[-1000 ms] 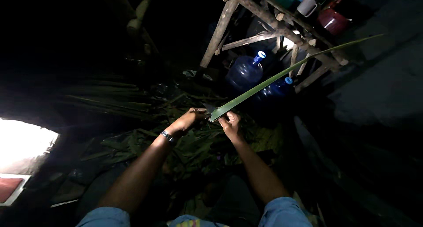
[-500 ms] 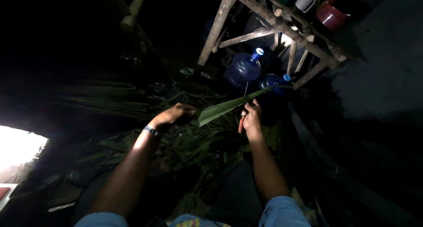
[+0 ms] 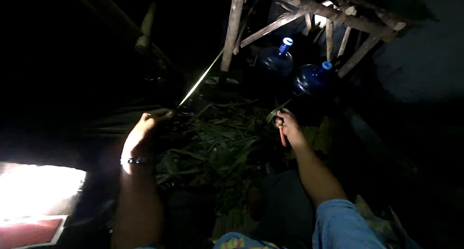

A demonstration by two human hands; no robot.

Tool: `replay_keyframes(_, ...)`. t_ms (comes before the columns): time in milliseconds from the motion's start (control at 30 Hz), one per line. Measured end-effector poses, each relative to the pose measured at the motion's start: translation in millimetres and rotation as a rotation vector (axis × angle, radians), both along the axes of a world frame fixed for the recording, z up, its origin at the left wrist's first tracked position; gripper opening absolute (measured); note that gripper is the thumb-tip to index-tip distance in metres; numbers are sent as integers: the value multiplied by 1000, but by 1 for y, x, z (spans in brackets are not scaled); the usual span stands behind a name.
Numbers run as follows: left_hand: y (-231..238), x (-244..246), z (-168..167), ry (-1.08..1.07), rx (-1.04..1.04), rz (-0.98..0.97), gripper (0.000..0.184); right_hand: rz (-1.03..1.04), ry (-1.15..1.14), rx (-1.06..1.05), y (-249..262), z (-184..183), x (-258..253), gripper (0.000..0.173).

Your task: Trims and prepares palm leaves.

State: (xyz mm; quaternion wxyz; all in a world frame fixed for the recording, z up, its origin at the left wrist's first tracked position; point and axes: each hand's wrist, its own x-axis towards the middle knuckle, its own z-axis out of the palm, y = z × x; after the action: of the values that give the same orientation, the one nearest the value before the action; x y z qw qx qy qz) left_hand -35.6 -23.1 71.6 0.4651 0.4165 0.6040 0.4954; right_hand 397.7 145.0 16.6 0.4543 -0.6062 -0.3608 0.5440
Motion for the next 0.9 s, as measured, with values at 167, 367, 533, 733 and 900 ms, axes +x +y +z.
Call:
replay_keyframes(167,18,29,-6,17,37,-87,19,640,-804,14,-21,24,-72,64)
replay_keyframes(367,33,63,-20,-25,55,-116,19,591,-692,641,-43,35,-103,22)
replay_keyframes(533,32,80,-23,-69,81,-151,18,850,-1171,79,-38,26,-94,39)
replay_keyframes(733,37,80,-29,-207,15,-133,19,881,-1378,41,-40,33,-80,29)
replay_keyframes(900,41,85,-40,-315,-42,-110,19,890,-918,313,-39,37,-75,26)
